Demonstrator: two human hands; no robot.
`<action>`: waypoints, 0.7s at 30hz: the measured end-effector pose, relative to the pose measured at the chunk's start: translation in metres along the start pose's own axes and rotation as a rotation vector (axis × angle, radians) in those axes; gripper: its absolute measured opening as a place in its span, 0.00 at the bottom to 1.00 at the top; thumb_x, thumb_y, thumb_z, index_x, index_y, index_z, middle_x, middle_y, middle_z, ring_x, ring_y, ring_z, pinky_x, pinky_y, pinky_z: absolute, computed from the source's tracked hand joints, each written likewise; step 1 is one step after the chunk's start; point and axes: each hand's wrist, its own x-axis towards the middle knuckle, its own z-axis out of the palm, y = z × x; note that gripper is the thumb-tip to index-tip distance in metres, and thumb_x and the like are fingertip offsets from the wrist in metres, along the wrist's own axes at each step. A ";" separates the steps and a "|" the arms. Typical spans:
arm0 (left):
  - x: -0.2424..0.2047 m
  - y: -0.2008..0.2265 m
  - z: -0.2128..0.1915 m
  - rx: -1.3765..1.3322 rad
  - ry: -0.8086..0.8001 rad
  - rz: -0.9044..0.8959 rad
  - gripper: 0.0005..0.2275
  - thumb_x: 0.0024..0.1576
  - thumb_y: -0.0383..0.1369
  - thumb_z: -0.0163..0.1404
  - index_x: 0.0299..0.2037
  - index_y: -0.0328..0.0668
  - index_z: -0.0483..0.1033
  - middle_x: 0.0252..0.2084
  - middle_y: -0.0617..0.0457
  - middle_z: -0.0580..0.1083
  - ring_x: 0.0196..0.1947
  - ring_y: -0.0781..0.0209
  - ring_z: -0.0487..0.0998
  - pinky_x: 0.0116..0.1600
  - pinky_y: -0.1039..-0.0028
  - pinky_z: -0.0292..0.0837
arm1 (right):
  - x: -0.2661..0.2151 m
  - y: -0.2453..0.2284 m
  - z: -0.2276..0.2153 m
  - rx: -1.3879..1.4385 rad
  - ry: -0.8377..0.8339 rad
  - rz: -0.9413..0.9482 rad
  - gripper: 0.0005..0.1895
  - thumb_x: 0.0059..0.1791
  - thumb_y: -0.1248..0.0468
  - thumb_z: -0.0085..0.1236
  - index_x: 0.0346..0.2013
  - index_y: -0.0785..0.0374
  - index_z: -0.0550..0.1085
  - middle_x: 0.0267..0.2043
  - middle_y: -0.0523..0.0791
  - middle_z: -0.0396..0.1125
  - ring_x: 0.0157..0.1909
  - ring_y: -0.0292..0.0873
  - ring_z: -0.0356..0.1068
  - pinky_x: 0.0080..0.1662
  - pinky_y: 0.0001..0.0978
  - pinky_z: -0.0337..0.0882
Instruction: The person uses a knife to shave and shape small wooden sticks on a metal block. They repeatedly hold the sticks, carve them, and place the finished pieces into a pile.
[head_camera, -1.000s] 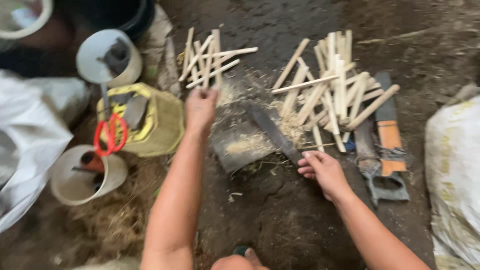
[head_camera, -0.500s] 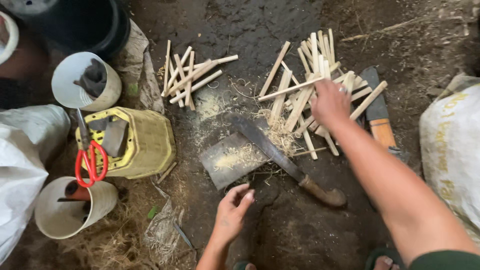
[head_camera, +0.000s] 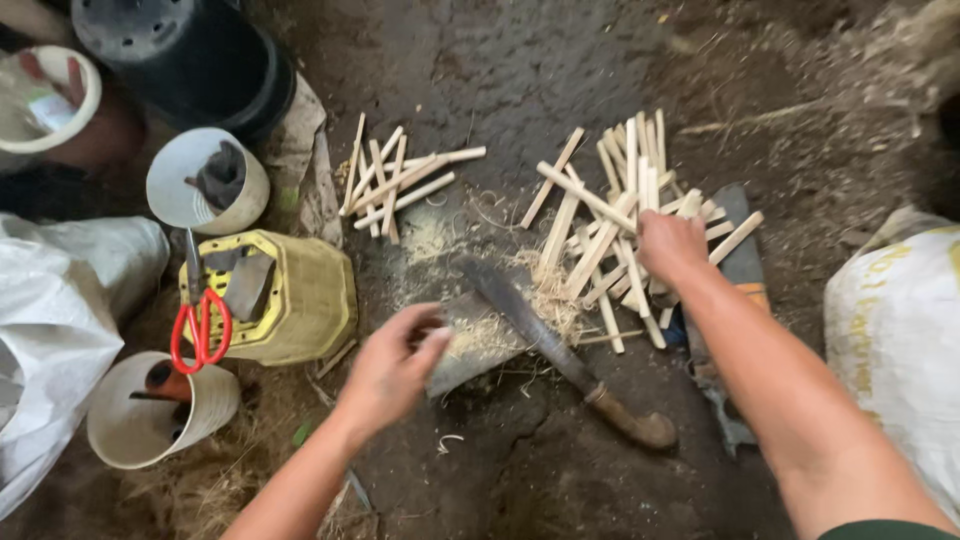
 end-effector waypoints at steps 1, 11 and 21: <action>0.004 0.010 0.011 0.012 -0.014 0.064 0.20 0.59 0.39 0.53 0.60 0.40 0.73 0.49 0.47 0.80 0.48 0.58 0.81 0.53 0.68 0.78 | -0.004 0.001 -0.003 0.023 0.005 0.019 0.12 0.54 0.59 0.52 0.50 0.55 0.77 0.50 0.53 0.75 0.57 0.58 0.73 0.63 0.55 0.61; 0.013 0.012 0.111 -0.418 -0.130 0.113 0.19 0.61 0.37 0.53 0.59 0.35 0.73 0.48 0.52 0.78 0.47 0.65 0.78 0.53 0.73 0.75 | -0.003 -0.037 -0.009 0.089 0.054 0.043 0.15 0.52 0.56 0.57 0.50 0.61 0.76 0.54 0.54 0.70 0.58 0.58 0.69 0.62 0.58 0.57; 0.042 -0.027 0.129 -0.489 -0.031 0.187 0.18 0.61 0.38 0.54 0.56 0.34 0.77 0.42 0.52 0.77 0.41 0.66 0.75 0.48 0.74 0.73 | 0.007 0.035 0.013 0.210 -0.023 -0.086 0.24 0.42 0.50 0.72 0.42 0.66 0.80 0.40 0.54 0.76 0.42 0.53 0.76 0.46 0.44 0.74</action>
